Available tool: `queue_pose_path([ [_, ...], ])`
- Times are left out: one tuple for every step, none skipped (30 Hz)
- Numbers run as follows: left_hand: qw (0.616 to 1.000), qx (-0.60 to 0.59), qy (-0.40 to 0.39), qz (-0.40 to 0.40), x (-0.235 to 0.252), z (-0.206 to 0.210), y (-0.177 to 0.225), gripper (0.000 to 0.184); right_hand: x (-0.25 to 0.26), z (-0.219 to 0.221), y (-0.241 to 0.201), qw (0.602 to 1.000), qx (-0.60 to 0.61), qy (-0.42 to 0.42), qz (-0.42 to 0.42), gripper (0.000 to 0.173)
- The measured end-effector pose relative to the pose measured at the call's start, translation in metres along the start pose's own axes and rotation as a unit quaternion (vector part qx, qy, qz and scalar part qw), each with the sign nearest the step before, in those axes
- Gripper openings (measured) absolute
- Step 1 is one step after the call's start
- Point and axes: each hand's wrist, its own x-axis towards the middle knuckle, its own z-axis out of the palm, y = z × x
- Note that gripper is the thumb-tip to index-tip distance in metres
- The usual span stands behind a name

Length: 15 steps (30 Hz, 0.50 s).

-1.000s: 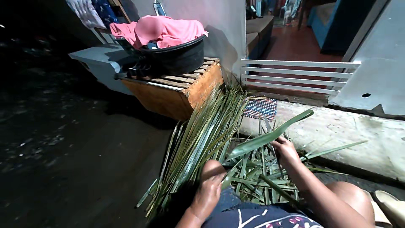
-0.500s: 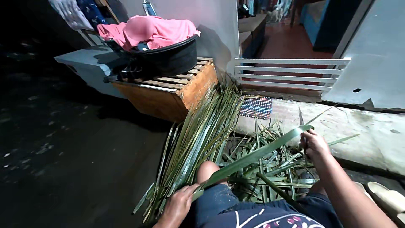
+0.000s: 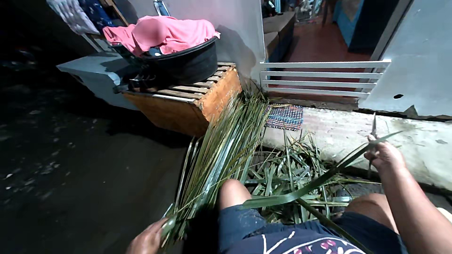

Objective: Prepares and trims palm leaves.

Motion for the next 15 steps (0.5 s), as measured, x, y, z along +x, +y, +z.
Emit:
queue_pose_path([
  [1.000, 0.002, 0.002, -0.030, -0.003, -0.003, -0.010, 0.030, 0.004, -0.005, -0.003, 1.000, -0.012, 0.004, -0.007, 0.016],
  [0.998, 0.006, 0.004, -0.059, -0.006, -0.005, -0.017, 0.031, 0.008, -0.009, -0.006, 1.000, -0.024, 0.007, -0.014, 0.021],
  [0.996, 0.009, 0.004, -0.089, -0.008, -0.008, -0.023, 0.033, 0.012, -0.012, -0.008, 0.999, -0.032, 0.011, -0.021, 0.023],
  [0.993, 0.007, 0.003, -0.120, -0.009, -0.010, -0.027, 0.034, 0.016, -0.014, -0.010, 0.999, -0.034, 0.019, -0.030, 0.023],
  [0.990, 0.001, 0.006, -0.142, -0.009, -0.010, -0.029, 0.035, 0.018, -0.015, -0.012, 0.998, -0.039, 0.025, -0.043, 0.025],
  [0.988, -0.009, 0.009, -0.155, -0.009, -0.009, -0.027, 0.035, 0.018, -0.013, -0.014, 0.997, -0.053, 0.023, -0.059, 0.029],
  [0.987, -0.029, 0.004, -0.160, -0.005, -0.008, -0.019, 0.035, 0.014, -0.009, -0.017, 0.994, -0.078, 0.007, -0.073, 0.037],
  [0.985, -0.056, -0.014, -0.161, -0.001, -0.007, -0.006, 0.035, 0.006, -0.001, -0.018, 0.990, -0.112, -0.020, -0.085, 0.039],
  [0.982, -0.090, -0.038, -0.159, 0.005, -0.006, 0.011, 0.035, -0.007, 0.008, -0.017, 0.983, -0.147, -0.062, -0.088, 0.040],
  [0.977, -0.130, -0.066, -0.154, 0.010, -0.003, 0.031, 0.035, -0.022, 0.019, -0.015, 0.974, -0.176, -0.117, -0.086, 0.042],
  [0.970, -0.170, -0.092, -0.144, 0.016, 0.002, 0.052, 0.035, -0.040, 0.032, -0.010, 0.961, -0.196, -0.177, -0.083, 0.042],
  [0.963, -0.206, -0.115, -0.129, 0.021, 0.008, 0.073, 0.033, -0.060, 0.046, -0.003, 0.945, -0.211, -0.238, -0.076, 0.043],
  [0.956, -0.234, -0.140, -0.111, 0.026, 0.015, 0.092, 0.031, -0.082, 0.059, 0.006, 0.927, -0.222, -0.295, -0.067, 0.045],
  [0.945, -0.263, -0.167, -0.097, 0.031, 0.022, 0.111, 0.031, -0.104, 0.070, 0.017, 0.906, -0.234, -0.348, -0.057, 0.047],
  [0.934, -0.290, -0.189, -0.083, 0.034, 0.028, 0.128, 0.031, -0.125, 0.080, 0.027, 0.881, -0.249, -0.399, -0.044, 0.049],
])
